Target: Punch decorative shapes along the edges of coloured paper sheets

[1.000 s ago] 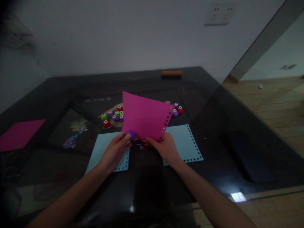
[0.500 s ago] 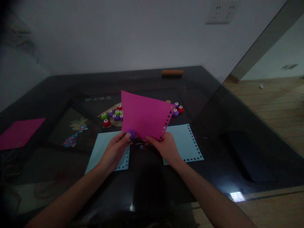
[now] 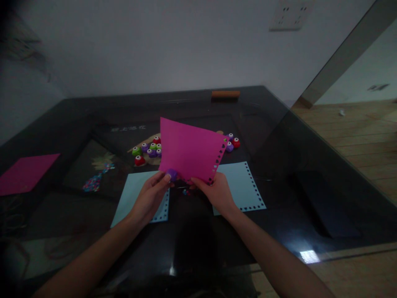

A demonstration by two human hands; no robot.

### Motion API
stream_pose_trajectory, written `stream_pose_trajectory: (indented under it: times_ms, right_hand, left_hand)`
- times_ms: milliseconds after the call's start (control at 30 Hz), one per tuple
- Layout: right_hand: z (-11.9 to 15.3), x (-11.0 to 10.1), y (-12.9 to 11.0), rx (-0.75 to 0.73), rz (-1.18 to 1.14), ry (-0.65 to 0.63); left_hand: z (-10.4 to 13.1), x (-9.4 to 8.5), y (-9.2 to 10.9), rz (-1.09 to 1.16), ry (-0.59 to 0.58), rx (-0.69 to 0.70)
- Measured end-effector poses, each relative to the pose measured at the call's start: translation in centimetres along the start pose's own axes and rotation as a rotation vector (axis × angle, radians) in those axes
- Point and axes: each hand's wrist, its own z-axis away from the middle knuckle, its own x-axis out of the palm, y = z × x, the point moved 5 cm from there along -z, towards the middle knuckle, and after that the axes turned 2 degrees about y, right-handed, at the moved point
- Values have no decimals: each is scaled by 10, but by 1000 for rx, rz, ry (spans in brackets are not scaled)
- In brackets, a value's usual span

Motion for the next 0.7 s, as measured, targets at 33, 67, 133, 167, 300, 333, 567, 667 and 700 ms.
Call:
stream_pose_trajectory:
  times_ms: [33,67,133,167,300,333,567,667,700]
  right_hand:
    - [0,0,0,1,3,2]
    - [0,0,-1,2,4,3]
    - [0,0,-1,5,3,-1]
    - [0,0,-1,7,1,-1]
    - [0,0,0,4,-6,8]
    - [0,1,0,2,-6,6]
    - [0,1,1,10,-57,0]
    - [-1,2,1,8,-70,0]
    - [-1,2,1,4,-63,3]
  left_hand:
    - [0,0,0,3,-2,1]
    - [0,1,1,5,-4,4]
    - [1,1,2,2,-3,8]
    - [1,2,2,-2,-1,10]
    - [1,2,3,-16,6,13]
    - [1,2,3,-16,6,15]
    - [2,2,1,12,-4,32]
    - [2,2,2,13,2,42]
    - [2,2,3,12,4,44]
